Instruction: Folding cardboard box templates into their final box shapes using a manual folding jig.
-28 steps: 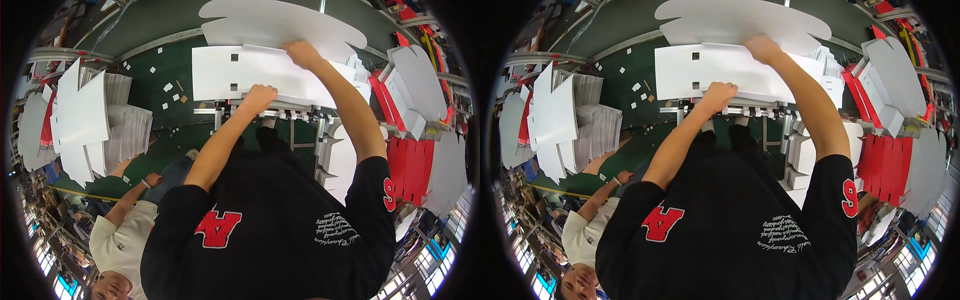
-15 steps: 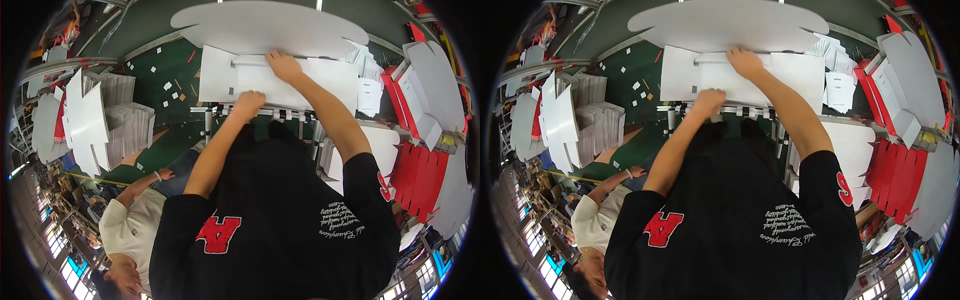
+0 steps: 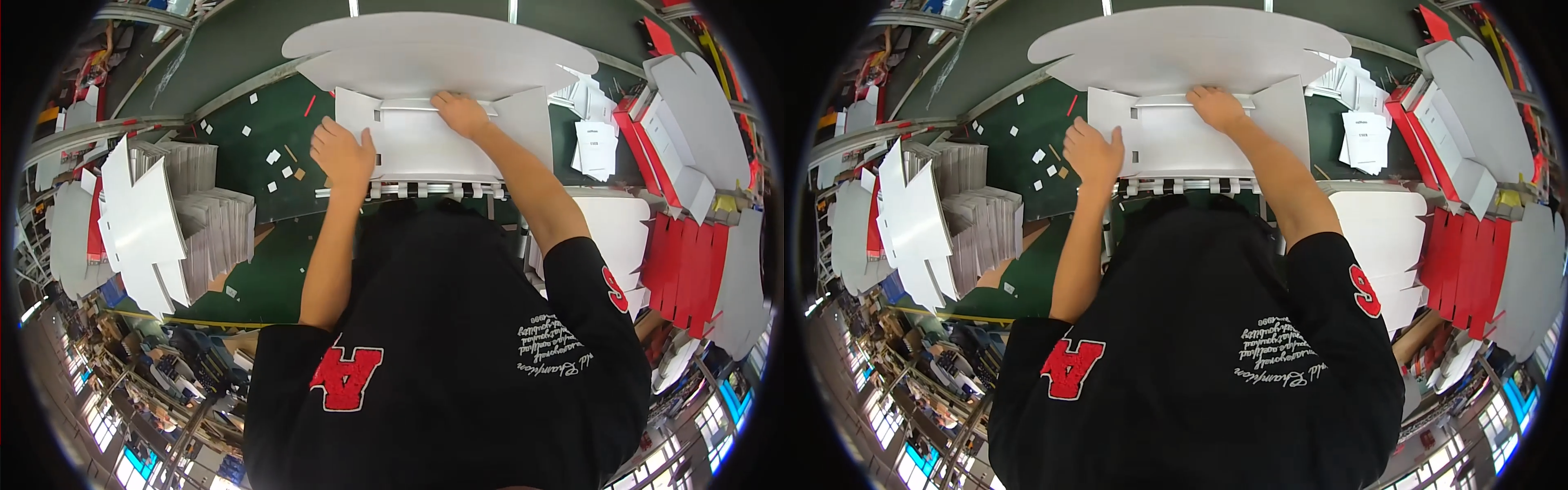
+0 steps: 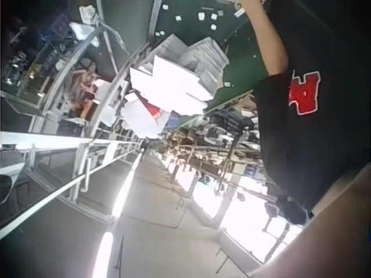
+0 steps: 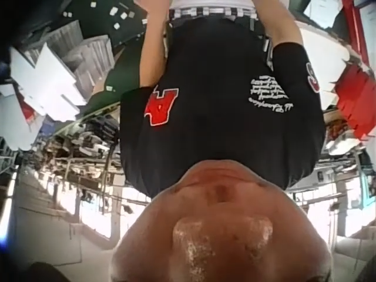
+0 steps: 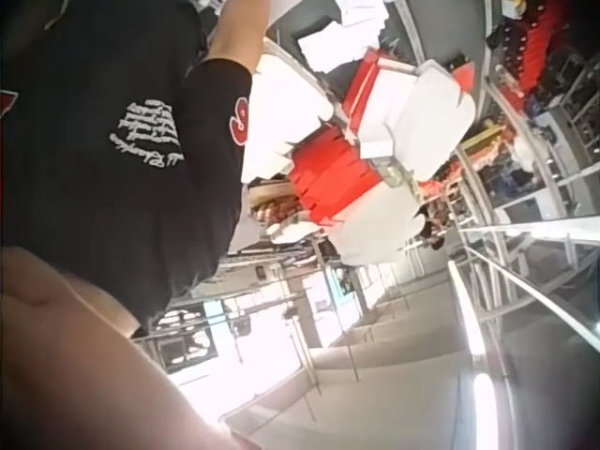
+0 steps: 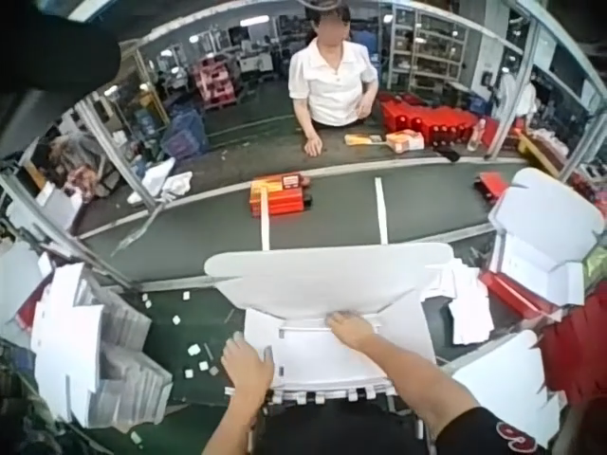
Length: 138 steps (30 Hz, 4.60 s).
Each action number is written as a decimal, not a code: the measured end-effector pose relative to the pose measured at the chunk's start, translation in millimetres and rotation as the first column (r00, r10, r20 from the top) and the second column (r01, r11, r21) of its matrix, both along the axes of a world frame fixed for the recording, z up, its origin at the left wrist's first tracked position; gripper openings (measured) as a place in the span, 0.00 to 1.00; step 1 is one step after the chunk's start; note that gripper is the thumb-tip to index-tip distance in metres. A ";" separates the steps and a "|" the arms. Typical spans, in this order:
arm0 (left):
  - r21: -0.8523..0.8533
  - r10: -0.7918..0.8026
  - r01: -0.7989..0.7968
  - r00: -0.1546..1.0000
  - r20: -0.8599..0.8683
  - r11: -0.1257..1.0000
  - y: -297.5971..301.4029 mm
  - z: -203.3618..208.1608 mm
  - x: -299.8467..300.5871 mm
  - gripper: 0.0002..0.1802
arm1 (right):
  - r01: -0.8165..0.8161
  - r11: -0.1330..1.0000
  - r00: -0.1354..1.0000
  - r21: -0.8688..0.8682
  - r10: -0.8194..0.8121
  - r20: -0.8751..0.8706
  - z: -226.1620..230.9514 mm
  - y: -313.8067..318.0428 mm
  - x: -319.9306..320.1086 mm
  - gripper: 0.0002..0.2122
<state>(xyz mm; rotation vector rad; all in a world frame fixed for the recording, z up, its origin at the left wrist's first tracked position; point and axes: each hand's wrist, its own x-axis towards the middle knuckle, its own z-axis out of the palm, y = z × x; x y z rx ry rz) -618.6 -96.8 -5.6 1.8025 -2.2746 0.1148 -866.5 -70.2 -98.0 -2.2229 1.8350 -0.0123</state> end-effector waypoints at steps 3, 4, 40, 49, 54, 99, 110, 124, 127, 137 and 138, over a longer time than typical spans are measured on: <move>0.413 0.161 -0.059 0.963 -0.217 0.909 -15.6 -19.8 4.7 0.26 | 0.097 0.990 0.984 -0.106 -0.079 0.159 10.3 16.5 6.3 0.18; 0.384 0.116 -0.021 0.968 -0.224 0.923 -15.6 -23.8 12.7 0.23 | 0.179 0.944 0.973 -0.276 -0.128 0.192 20.8 25.9 10.5 0.24; 0.202 0.030 0.069 0.892 -0.451 0.977 -1.8 -61.1 -11.9 0.20 | 0.169 0.968 0.915 0.183 -0.224 0.336 11.4 104.8 9.8 0.50; -0.192 -0.328 0.288 0.917 -0.227 0.938 -11.5 -91.8 -8.2 0.21 | 0.180 0.955 0.921 0.234 -0.247 0.301 8.3 106.0 8.8 0.49; 0.185 -0.107 0.111 0.994 -0.030 0.976 -12.1 -92.7 -14.2 0.43 | 0.176 0.957 0.929 0.231 -0.239 0.283 6.4 104.8 8.8 0.50; 0.323 0.027 -0.008 0.998 -0.053 0.946 -1.4 -91.3 -29.6 0.42 | 0.860 0.474 0.410 0.190 -0.863 0.295 90.3 105.1 26.5 0.26; 0.272 -0.022 0.000 0.997 0.080 0.962 -15.5 -103.2 -27.9 0.35 | 0.797 0.519 0.603 -0.309 -0.715 0.355 82.1 123.3 19.0 0.36; 0.381 0.040 -0.039 0.999 0.004 0.924 -18.7 -93.2 -24.9 0.24 | 0.212 0.972 0.945 0.103 -0.231 0.231 13.3 124.6 70.7 0.21; 0.398 -0.043 0.038 0.999 0.004 0.917 -19.1 -90.3 -21.3 0.25 | 0.200 0.976 0.950 0.089 -0.215 0.226 16.7 125.6 67.1 0.22; 0.488 -0.047 0.113 0.988 -0.146 0.866 -30.7 -86.4 -15.6 0.26 | 0.466 0.060 -0.792 0.883 -0.416 0.446 45.2 182.6 101.6 0.14; 0.525 -0.043 0.141 0.980 -0.194 0.840 -32.1 -84.4 -13.2 0.28 | 0.531 0.095 -0.729 0.842 -0.455 0.511 46.0 184.0 96.3 0.16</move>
